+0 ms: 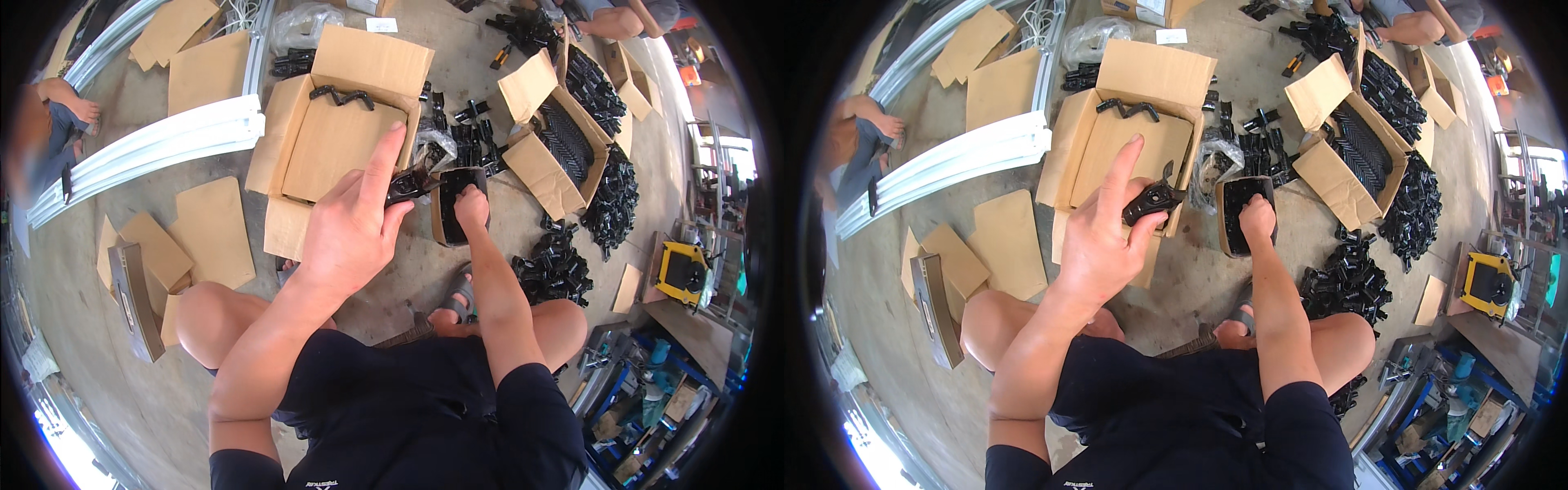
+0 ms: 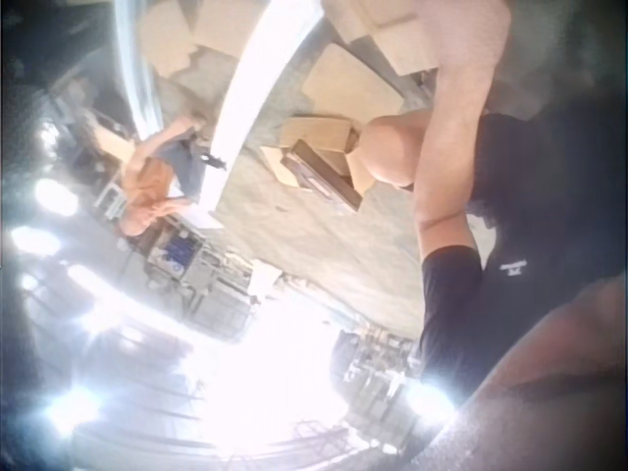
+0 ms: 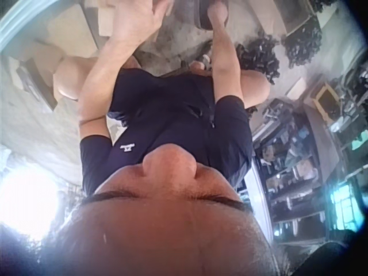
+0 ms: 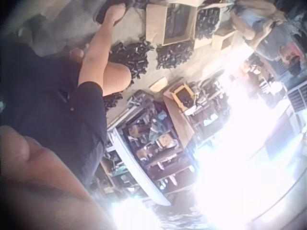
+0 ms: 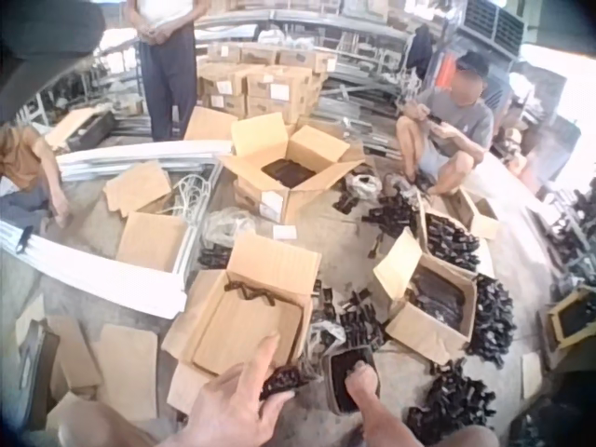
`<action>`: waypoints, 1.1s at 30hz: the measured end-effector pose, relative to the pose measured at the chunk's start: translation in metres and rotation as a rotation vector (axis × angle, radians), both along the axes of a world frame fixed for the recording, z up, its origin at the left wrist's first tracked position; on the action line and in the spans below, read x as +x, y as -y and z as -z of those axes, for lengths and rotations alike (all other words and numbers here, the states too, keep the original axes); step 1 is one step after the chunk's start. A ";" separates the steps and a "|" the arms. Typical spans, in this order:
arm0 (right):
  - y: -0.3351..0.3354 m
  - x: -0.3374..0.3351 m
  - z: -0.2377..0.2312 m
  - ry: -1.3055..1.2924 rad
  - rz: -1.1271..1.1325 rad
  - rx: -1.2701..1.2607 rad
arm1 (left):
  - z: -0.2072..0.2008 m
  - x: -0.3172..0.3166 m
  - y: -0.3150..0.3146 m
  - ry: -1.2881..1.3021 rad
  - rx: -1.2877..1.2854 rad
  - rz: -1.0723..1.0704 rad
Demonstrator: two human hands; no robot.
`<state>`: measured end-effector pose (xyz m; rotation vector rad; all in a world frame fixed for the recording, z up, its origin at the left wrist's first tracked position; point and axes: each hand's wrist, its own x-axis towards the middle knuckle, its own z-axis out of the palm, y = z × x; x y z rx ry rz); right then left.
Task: The person joins small black metal components together by hand, fitting pieces into one another and placing the assembled units into a cardboard box.
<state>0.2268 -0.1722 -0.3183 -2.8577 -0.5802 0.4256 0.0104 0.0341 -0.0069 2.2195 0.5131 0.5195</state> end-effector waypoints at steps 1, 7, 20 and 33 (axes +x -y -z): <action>-0.003 0.000 -0.006 -0.002 -0.002 0.039 | 0.002 0.001 0.000 0.006 0.026 0.004; -0.047 0.013 -0.111 0.025 -0.121 0.675 | 0.004 0.002 0.007 0.043 0.143 0.057; -0.030 -0.103 -0.377 0.113 -0.502 1.082 | 0.002 -0.006 0.028 0.237 0.230 0.073; -0.035 -0.102 -0.348 0.695 -0.835 0.797 | 0.004 -0.011 0.040 0.254 0.349 0.079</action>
